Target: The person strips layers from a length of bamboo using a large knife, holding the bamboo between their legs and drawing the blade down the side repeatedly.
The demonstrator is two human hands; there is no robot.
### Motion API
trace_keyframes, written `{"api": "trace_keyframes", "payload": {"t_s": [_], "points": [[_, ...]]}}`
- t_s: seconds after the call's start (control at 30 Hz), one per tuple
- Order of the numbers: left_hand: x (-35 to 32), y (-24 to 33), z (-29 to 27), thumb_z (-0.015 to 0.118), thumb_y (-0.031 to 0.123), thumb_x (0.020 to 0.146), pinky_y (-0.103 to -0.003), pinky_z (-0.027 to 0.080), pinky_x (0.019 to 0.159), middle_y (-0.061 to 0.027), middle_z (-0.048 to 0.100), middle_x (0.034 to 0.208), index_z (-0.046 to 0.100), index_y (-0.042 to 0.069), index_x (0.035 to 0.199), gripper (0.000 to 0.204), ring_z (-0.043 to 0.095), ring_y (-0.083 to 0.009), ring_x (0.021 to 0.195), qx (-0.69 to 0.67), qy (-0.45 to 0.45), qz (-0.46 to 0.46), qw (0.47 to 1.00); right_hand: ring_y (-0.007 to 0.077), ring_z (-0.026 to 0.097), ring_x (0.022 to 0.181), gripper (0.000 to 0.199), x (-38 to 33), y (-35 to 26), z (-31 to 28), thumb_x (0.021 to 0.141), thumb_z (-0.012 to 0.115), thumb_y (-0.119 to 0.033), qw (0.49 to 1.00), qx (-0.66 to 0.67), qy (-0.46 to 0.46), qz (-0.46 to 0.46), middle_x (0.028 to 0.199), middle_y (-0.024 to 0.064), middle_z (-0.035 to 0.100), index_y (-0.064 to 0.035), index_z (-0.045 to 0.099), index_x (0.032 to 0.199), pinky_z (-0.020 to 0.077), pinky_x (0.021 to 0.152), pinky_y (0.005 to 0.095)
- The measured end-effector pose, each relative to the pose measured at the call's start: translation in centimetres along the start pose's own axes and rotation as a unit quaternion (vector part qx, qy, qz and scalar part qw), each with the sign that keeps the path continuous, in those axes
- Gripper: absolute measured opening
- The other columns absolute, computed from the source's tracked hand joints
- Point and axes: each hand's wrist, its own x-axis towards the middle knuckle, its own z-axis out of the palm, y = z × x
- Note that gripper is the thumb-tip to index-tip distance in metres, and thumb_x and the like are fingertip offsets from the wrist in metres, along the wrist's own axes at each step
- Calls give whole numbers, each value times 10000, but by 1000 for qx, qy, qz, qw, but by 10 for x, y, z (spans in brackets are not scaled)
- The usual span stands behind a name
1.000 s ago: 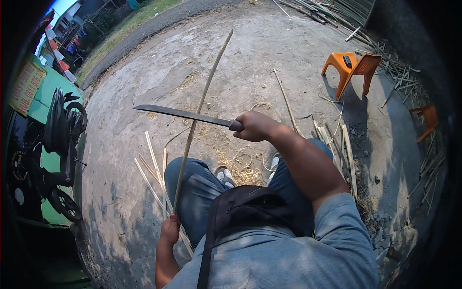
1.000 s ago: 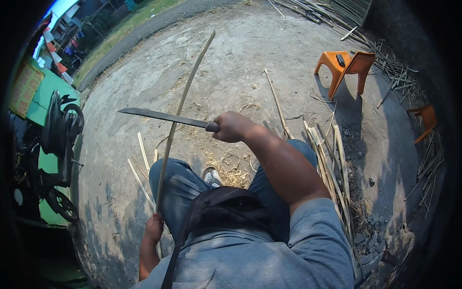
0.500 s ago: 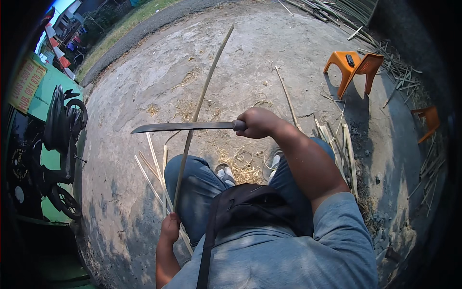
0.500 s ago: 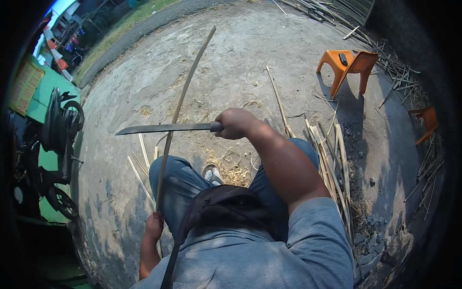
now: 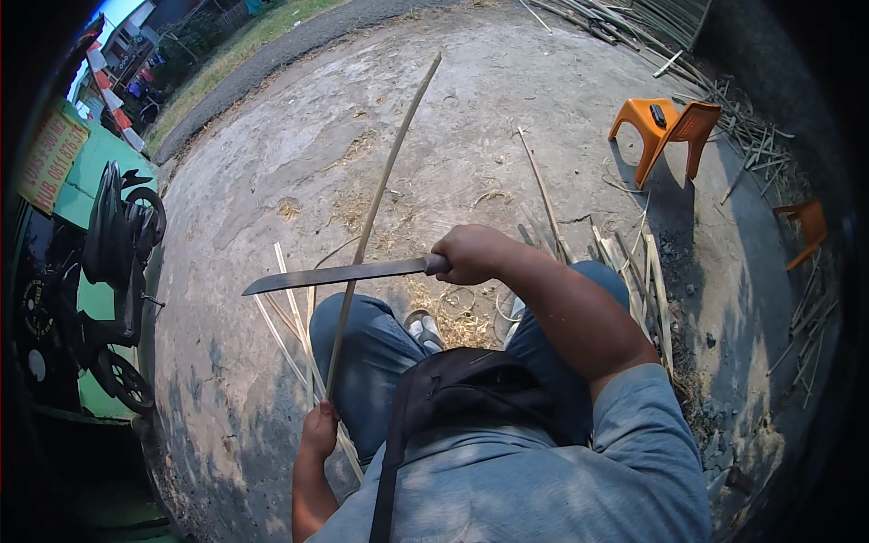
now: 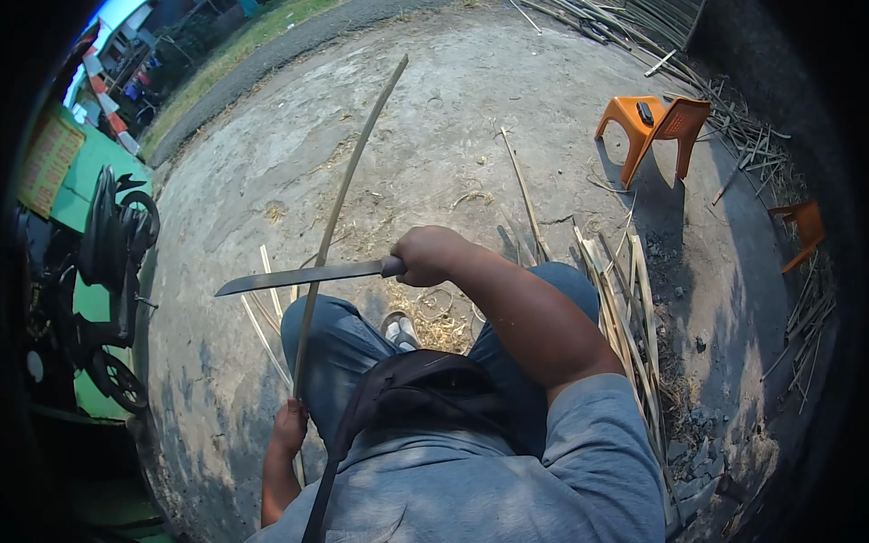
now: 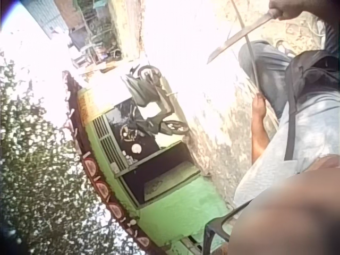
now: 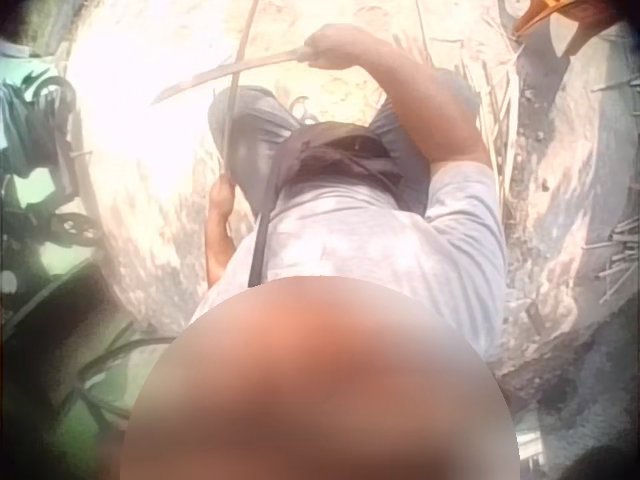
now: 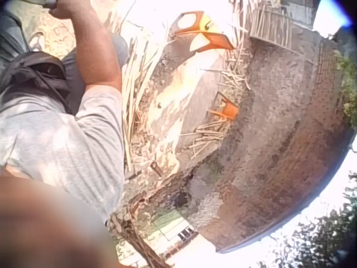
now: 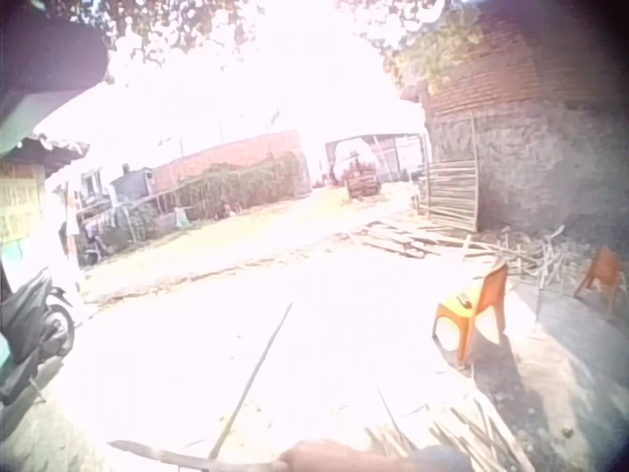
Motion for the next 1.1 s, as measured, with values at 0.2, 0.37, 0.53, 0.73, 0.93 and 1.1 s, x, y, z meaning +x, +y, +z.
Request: {"api": "trace_keyframes", "payload": {"t_s": [0.2, 0.37, 0.53, 0.73, 0.93, 1.1], "points": [[-1, -1, 3, 370, 630, 1120, -304, 394, 615, 4, 518, 701, 599, 46, 845, 686, 476, -110, 655, -2, -4, 16, 1000, 346, 743, 1003, 285, 0, -12, 1, 852, 774, -367, 999, -20, -6, -48, 1003, 123, 778, -168, 791, 1057, 583, 889, 481], [1, -1, 4, 371, 618, 1125, -306, 392, 605, 4, 514, 686, 598, 50, 830, 679, 476, -110, 646, 5, 5, 45, 999, 346, 747, 972, 261, -1, 7, -1, 852, 785, -360, 998, -30, 25, -54, 980, 131, 777, -162, 797, 1023, 587, 865, 475], [0, 1, 5, 364, 622, 1124, -310, 394, 601, 1, 520, 680, 597, 51, 818, 689, 483, -115, 640, 4, 10, 27, 1000, 344, 744, 950, 279, 2, 30, -8, 871, 797, -380, 997, 55, 50, 3, 979, 130, 783, -163, 803, 1047, 577, 837, 465], [0, 1, 6, 369, 651, 1110, -313, 387, 583, 2, 507, 662, 580, 62, 803, 697, 474, -121, 614, 6, 6, 29, 1000, 345, 742, 948, 287, 2, 29, -3, 893, 784, -374, 996, 69, 54, 16, 990, 132, 785, -161, 802, 1085, 574, 843, 461], [1, -3, 9, 360, 669, 1103, -307, 371, 551, 6, 486, 644, 548, 79, 782, 697, 464, -113, 585, -18, 7, 20, 1000, 341, 742, 965, 289, 6, 26, -2, 892, 783, -352, 995, 89, 38, 11, 1007, 136, 784, -156, 798, 1103, 574, 859, 461], [2, -6, 8, 351, 685, 1097, -309, 373, 550, 5, 487, 646, 550, 79, 783, 711, 466, -115, 588, -10, 6, 32, 999, 337, 741, 979, 294, 4, 23, -6, 880, 793, -342, 996, 82, 36, 8, 1010, 137, 782, -150, 794, 1103, 574, 866, 457]]}}
